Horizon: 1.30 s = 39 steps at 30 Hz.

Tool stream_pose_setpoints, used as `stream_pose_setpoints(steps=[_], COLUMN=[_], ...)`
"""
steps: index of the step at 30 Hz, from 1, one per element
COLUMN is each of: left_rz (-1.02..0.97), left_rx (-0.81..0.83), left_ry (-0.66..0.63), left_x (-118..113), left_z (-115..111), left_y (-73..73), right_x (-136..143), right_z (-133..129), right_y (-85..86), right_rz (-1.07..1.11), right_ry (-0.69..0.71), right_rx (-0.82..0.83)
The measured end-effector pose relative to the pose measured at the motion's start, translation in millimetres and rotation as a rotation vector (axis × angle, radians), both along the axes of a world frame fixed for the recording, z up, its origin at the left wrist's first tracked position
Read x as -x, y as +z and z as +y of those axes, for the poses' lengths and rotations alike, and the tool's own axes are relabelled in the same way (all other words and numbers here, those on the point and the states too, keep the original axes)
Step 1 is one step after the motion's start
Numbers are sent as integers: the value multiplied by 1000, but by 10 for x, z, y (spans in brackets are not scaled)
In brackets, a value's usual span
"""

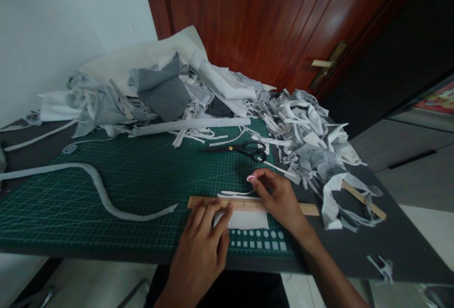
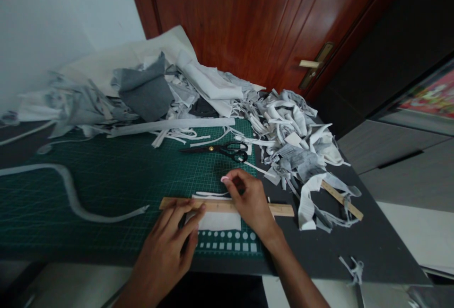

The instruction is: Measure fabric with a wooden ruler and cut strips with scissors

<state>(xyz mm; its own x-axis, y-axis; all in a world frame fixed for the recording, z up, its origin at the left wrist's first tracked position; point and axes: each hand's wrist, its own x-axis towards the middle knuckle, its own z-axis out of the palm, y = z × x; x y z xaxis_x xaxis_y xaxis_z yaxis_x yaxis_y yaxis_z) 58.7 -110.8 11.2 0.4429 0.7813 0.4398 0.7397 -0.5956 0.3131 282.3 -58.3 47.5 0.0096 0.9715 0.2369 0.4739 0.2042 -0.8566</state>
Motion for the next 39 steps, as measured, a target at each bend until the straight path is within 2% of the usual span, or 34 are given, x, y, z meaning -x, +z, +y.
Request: stream_pose_setpoints(steps=[3,6,18,23,28,32,39], left_rz=[3,0,-3,-12,-16,-54,-61], left_rx=[-4,-18,-62,-65,-12,31,55], left_ry=[0,-12,-13,-21,-32,-41,-36], left_x=[7,9,-1,8,3,-5,-16], left_z=[-4,8,35,35,27,15,15], left_y=[-11,-14,36,19,37,64,35], right_x=[-76,-113,-96,-26,249,420,492], right_z=[-51,-100,-85,-126,-131,-60,12], right_y=[-135,-200,-216,-116,-6,-11,-31], right_rz=[128,190,218,108,-78,-135,-129], right_ry=[-44,-79,-75,-68,101,140,171], right_rx=[36,31,-15,-48,-42,-65,-35])
